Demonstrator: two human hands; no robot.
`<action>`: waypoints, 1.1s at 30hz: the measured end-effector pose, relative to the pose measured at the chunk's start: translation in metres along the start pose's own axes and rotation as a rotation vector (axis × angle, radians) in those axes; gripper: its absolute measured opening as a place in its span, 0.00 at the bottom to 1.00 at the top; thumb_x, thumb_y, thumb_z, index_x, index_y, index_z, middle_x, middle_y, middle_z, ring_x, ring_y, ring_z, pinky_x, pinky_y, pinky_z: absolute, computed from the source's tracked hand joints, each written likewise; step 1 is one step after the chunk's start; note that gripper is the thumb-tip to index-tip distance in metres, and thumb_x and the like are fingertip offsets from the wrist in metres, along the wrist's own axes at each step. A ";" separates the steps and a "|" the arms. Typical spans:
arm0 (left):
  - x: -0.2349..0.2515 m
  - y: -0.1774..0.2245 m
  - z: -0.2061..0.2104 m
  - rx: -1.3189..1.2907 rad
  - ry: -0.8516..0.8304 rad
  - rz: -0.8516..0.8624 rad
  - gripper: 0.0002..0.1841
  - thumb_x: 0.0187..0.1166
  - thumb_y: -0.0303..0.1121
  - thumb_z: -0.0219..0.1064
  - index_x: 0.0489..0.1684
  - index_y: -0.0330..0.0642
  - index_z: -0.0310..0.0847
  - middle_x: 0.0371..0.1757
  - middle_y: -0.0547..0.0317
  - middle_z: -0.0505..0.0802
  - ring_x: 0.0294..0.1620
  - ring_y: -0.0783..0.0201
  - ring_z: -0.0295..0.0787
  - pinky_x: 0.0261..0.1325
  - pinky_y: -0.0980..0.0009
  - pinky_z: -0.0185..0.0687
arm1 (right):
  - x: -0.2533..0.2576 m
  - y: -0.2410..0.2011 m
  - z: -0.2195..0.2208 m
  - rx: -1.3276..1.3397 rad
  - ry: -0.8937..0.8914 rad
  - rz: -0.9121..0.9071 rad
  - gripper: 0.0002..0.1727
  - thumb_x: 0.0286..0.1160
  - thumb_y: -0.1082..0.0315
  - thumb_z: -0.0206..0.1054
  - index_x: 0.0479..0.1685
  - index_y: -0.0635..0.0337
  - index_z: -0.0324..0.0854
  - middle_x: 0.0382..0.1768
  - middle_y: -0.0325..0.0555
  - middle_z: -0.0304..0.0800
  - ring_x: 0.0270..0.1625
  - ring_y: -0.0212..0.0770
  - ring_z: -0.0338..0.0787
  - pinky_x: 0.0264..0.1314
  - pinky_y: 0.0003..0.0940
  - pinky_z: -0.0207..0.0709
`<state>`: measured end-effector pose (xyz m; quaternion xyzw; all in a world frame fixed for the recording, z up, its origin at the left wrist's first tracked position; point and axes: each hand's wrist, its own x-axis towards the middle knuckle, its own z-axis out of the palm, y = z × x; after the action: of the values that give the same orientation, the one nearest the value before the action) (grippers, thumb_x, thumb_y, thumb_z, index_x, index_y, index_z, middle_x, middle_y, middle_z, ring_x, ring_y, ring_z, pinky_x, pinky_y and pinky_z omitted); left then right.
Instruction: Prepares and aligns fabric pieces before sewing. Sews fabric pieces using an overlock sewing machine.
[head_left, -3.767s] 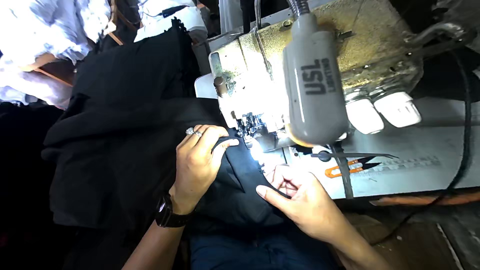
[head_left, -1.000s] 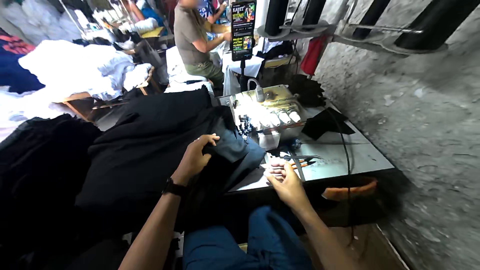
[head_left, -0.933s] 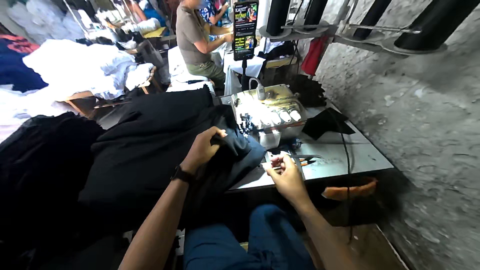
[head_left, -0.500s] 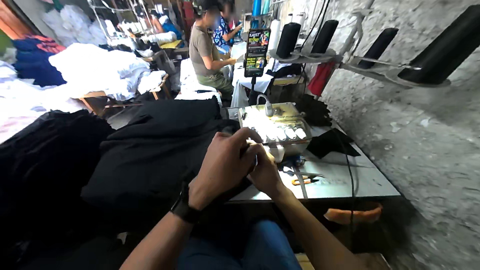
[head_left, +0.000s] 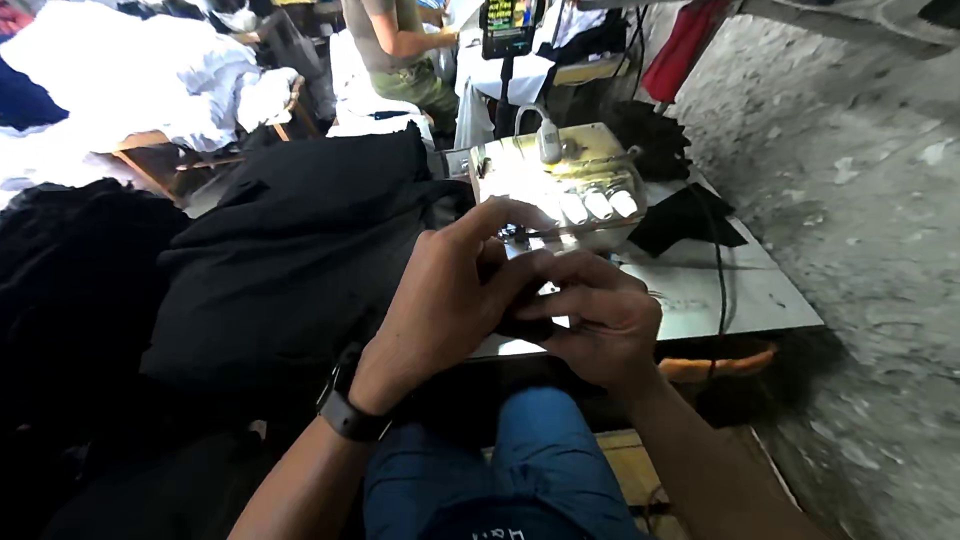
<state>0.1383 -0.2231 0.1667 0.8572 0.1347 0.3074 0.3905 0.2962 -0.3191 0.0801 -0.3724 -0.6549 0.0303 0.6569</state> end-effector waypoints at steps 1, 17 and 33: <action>-0.002 -0.004 0.003 -0.026 -0.013 -0.001 0.14 0.80 0.30 0.72 0.61 0.43 0.84 0.16 0.69 0.82 0.12 0.76 0.71 0.14 0.80 0.69 | -0.003 0.000 -0.002 0.007 -0.008 0.002 0.07 0.63 0.70 0.83 0.38 0.53 0.94 0.52 0.34 0.90 0.53 0.22 0.88 0.53 0.16 0.85; -0.062 -0.066 0.054 0.045 0.127 -0.138 0.21 0.78 0.30 0.72 0.70 0.51 0.83 0.70 0.61 0.84 0.63 0.66 0.87 0.59 0.69 0.90 | -0.056 -0.033 -0.012 -0.394 0.072 0.470 0.27 0.70 0.50 0.80 0.11 0.53 0.74 0.18 0.32 0.71 0.26 0.20 0.73 0.27 0.15 0.62; -0.069 -0.064 0.064 -0.558 0.347 -0.395 0.07 0.89 0.35 0.61 0.50 0.45 0.82 0.46 0.67 0.91 0.44 0.72 0.90 0.49 0.72 0.89 | -0.069 -0.048 -0.003 -0.306 0.000 0.290 0.23 0.72 0.49 0.79 0.21 0.50 0.74 0.30 0.34 0.80 0.47 0.28 0.83 0.74 0.37 0.68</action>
<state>0.1257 -0.2510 0.0565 0.6108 0.2725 0.3916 0.6319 0.2679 -0.3918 0.0478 -0.5582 -0.5914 0.0248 0.5815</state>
